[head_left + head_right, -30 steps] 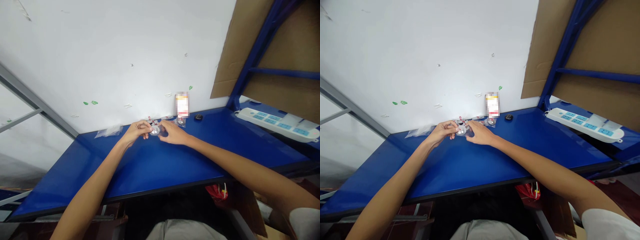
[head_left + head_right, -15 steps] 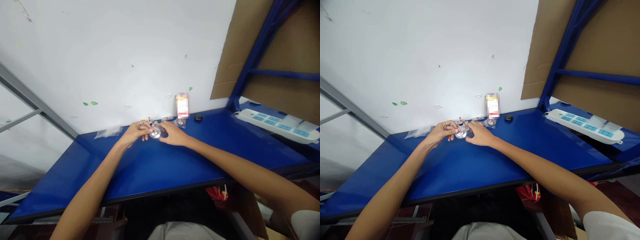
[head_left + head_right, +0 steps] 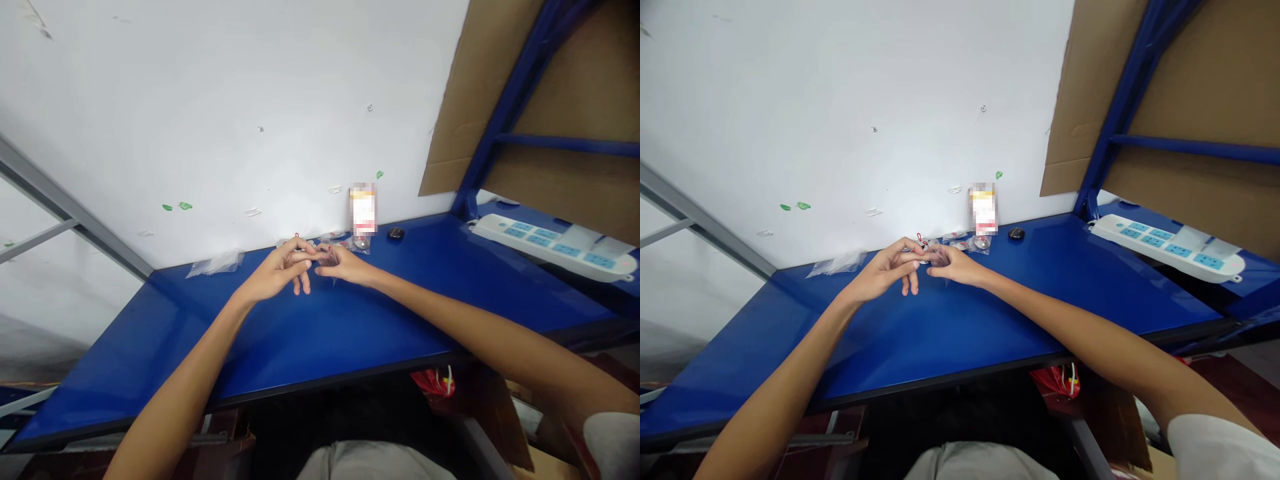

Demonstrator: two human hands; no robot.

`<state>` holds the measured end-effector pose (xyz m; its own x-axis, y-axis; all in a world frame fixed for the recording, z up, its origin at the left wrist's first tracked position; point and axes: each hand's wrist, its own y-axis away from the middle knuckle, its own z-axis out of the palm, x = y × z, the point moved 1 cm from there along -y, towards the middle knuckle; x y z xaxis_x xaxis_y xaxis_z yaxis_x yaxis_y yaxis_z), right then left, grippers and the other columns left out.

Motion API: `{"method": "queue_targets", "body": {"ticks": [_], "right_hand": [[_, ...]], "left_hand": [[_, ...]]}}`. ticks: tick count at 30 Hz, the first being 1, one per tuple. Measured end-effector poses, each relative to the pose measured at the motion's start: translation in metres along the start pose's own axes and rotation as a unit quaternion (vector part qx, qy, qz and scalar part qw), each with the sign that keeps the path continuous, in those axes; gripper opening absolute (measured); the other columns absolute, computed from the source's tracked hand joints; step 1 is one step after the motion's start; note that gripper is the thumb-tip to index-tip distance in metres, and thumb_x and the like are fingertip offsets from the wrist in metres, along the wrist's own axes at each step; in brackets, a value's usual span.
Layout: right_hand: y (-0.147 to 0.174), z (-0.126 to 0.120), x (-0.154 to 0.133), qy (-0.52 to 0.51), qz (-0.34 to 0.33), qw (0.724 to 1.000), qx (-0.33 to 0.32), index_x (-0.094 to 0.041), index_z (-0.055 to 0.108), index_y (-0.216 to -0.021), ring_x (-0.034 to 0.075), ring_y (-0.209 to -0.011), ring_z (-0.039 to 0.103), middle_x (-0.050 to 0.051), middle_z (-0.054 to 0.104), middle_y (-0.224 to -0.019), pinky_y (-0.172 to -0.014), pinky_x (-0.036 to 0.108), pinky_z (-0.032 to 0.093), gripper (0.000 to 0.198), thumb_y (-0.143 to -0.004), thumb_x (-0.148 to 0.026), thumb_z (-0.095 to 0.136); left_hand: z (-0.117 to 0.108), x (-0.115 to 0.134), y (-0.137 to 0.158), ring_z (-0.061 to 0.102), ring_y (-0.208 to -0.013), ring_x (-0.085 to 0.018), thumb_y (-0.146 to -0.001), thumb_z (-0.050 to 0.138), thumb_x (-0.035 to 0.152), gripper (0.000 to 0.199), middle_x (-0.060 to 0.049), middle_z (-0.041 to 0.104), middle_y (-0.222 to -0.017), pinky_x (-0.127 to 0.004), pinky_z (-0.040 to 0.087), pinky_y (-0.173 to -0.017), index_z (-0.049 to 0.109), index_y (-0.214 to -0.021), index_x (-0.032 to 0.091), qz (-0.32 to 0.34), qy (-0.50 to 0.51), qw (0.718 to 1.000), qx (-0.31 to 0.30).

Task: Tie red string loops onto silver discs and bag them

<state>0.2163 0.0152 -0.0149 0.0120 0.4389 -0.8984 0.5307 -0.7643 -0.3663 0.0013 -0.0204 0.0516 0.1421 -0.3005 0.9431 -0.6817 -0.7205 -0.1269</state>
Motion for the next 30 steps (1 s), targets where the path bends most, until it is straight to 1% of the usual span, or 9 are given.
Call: {"method": "queue_targets", "body": {"ticks": [2, 4, 9, 12, 16, 20, 23, 27, 30], "right_hand": [[0.002, 0.002, -0.002, -0.087, 0.017, 0.996, -0.010, -0.021, 0.064, -0.109, 0.020, -0.097, 0.062, 0.002, 0.065, -0.103, -0.086, 0.035, 0.049, 0.032, -0.083, -0.032, 0.080], [0.004, 0.005, -0.002, -0.148, 0.038, 0.988, -0.004, -0.022, 0.065, -0.111, 0.019, -0.093, 0.059, 0.001, 0.062, -0.100, -0.079, 0.032, 0.048, 0.037, -0.080, -0.031, 0.084], [0.006, 0.008, -0.005, -0.262, 0.067, 0.962, -0.027, -0.024, 0.067, -0.110, 0.015, -0.072, 0.044, -0.001, 0.052, -0.089, -0.063, 0.028, 0.038, 0.038, -0.075, -0.027, 0.081], [0.007, 0.007, -0.008, -0.308, 0.079, 0.948, -0.028, -0.022, 0.067, -0.108, 0.015, -0.068, 0.039, 0.000, 0.049, -0.087, -0.065, 0.032, 0.039, 0.035, -0.074, -0.026, 0.073], [0.009, 0.003, -0.015, -0.366, 0.097, 0.925, -0.011, -0.020, 0.066, -0.109, 0.020, -0.073, 0.045, 0.003, 0.052, -0.087, -0.075, 0.040, 0.047, 0.038, -0.072, -0.028, 0.062], [0.010, 0.002, -0.020, -0.420, 0.103, 0.901, -0.018, -0.020, 0.065, -0.110, 0.025, -0.080, 0.051, 0.007, 0.057, -0.090, -0.085, 0.049, 0.051, 0.044, -0.068, -0.032, 0.058], [0.011, 0.005, -0.022, -0.422, 0.115, 0.898, -0.046, -0.021, 0.063, -0.108, 0.026, -0.078, 0.050, 0.008, 0.057, -0.088, -0.081, 0.048, 0.050, 0.046, -0.064, -0.034, 0.057], [0.014, 0.008, -0.020, -0.418, 0.140, 0.892, -0.100, -0.021, 0.060, -0.104, 0.024, -0.073, 0.047, 0.008, 0.057, -0.086, -0.074, 0.044, 0.047, 0.044, -0.062, -0.034, 0.059], [0.016, 0.009, -0.019, -0.413, 0.168, 0.882, -0.153, -0.022, 0.060, -0.100, 0.024, -0.074, 0.050, 0.008, 0.059, -0.086, -0.074, 0.044, 0.048, 0.040, -0.061, -0.032, 0.062]], "left_hand": [[0.004, 0.002, 0.002, 0.077, -0.069, -0.019, -0.102, 0.067, 0.046, 0.031, -0.010, 0.081, -0.107, -0.031, 0.060, -0.059, 0.056, -0.121, 0.024, 0.019, -0.040, 0.999, 0.016], [0.007, 0.004, 0.003, 0.076, -0.068, -0.019, -0.104, 0.064, 0.042, 0.024, -0.008, 0.080, -0.098, -0.032, 0.060, -0.063, 0.060, -0.118, 0.023, 0.052, -0.102, 0.991, 0.067], [0.010, 0.002, 0.003, 0.076, -0.082, -0.019, -0.104, 0.062, 0.032, 0.018, -0.012, 0.079, -0.116, -0.032, 0.061, -0.069, 0.062, -0.118, 0.021, 0.132, -0.168, 0.962, 0.172], [0.005, -0.001, 0.001, 0.076, -0.084, -0.019, -0.103, 0.059, 0.027, 0.017, -0.012, 0.079, -0.118, -0.032, 0.060, -0.070, 0.061, -0.118, 0.020, 0.158, -0.175, 0.946, 0.225], [-0.008, -0.011, -0.003, 0.074, -0.081, -0.018, -0.101, 0.058, 0.025, 0.016, -0.010, 0.079, -0.113, -0.029, 0.057, -0.067, 0.060, -0.116, 0.020, 0.135, -0.179, 0.939, 0.261], [-0.012, -0.020, -0.006, 0.074, -0.087, -0.019, -0.100, 0.061, 0.027, 0.019, -0.010, 0.078, -0.116, -0.030, 0.058, -0.072, 0.060, -0.117, 0.021, 0.107, -0.173, 0.949, 0.241], [-0.004, -0.019, -0.007, 0.072, -0.102, -0.022, -0.101, 0.064, 0.029, 0.019, -0.009, 0.075, -0.119, -0.036, 0.059, -0.090, 0.066, -0.118, 0.022, 0.117, -0.194, 0.952, 0.204], [0.010, -0.010, -0.005, 0.066, -0.115, -0.026, -0.101, 0.068, 0.031, 0.029, -0.011, 0.068, -0.126, -0.044, 0.055, -0.105, 0.071, -0.129, 0.026, 0.192, -0.272, 0.925, 0.185], [0.015, -0.005, -0.004, 0.061, -0.123, -0.029, -0.098, 0.075, 0.031, 0.023, -0.011, 0.064, -0.125, -0.049, 0.053, -0.109, 0.077, -0.121, 0.029, 0.228, -0.329, 0.902, 0.160]]}}
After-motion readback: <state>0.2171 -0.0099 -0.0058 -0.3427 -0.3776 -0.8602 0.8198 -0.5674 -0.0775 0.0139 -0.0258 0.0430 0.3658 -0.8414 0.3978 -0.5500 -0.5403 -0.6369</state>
